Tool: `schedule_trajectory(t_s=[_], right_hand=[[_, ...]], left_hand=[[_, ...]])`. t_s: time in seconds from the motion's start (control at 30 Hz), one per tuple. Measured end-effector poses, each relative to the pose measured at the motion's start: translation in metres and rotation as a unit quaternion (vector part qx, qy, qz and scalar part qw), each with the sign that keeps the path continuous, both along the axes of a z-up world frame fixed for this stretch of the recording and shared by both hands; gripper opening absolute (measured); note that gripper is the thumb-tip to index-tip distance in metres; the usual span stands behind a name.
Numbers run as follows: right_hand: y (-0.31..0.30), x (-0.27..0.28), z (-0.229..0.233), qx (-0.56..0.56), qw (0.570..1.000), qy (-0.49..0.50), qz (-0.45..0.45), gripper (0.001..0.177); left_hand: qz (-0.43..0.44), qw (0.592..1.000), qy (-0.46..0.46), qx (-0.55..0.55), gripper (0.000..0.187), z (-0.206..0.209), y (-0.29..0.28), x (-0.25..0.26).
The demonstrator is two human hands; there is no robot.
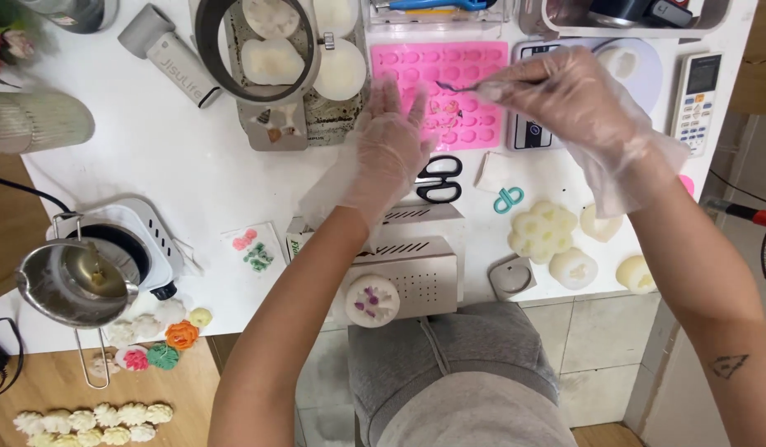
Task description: Decorating a wax candle by placing small wax elements on it and securing them with a heat gun.
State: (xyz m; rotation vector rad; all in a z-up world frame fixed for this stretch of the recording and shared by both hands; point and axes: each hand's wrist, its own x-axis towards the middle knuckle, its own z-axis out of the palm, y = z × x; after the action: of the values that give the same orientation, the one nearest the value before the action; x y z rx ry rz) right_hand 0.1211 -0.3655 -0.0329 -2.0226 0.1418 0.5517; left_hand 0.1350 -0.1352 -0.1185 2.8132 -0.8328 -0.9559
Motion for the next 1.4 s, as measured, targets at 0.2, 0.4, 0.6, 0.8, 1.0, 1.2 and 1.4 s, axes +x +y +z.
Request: schedule_trajectory(t_s=[0.2, 0.4, 0.6, 0.8, 1.0, 1.2, 1.4], right_hand=[[0.024, -0.074, 0.065, 0.158, 0.956, 0.147, -0.198, 0.023], [0.067, -0.145, 0.085, 0.104, 0.965, 0.137, -0.200, 0.023], [0.150, -0.181, 0.128, -0.215, 0.954, 0.189, -0.084, 0.022], [0.152, -0.230, 0.074, -0.228, 0.944, -0.228, 0.070, 0.018], [0.153, -0.233, 0.086, -0.438, 0.799, -0.327, 0.249, 0.050], [0.154, -0.231, 0.074, -0.459, 0.797, -0.304, 0.249, 0.014], [0.161, -0.225, 0.084, -0.531, 0.726, -0.278, 0.338, 0.011]], left_hand=[[0.009, 0.996, -0.039, -0.075, 0.074, 0.018, 0.046, -0.022], [0.167, 0.964, -0.002, -0.209, 0.067, 0.097, 0.130, -0.074], [0.263, 0.905, -0.087, -0.322, 0.063, 0.064, 0.191, -0.162], [0.375, 0.874, -0.055, -0.304, 0.058, 0.111, 0.194, -0.206], [0.367, 0.869, -0.097, -0.316, 0.054, 0.113, 0.201, -0.231], [0.383, 0.863, -0.085, -0.318, 0.053, 0.128, 0.203, -0.238], [0.370, 0.876, -0.087, -0.298, 0.055, 0.111, 0.206, -0.242]])
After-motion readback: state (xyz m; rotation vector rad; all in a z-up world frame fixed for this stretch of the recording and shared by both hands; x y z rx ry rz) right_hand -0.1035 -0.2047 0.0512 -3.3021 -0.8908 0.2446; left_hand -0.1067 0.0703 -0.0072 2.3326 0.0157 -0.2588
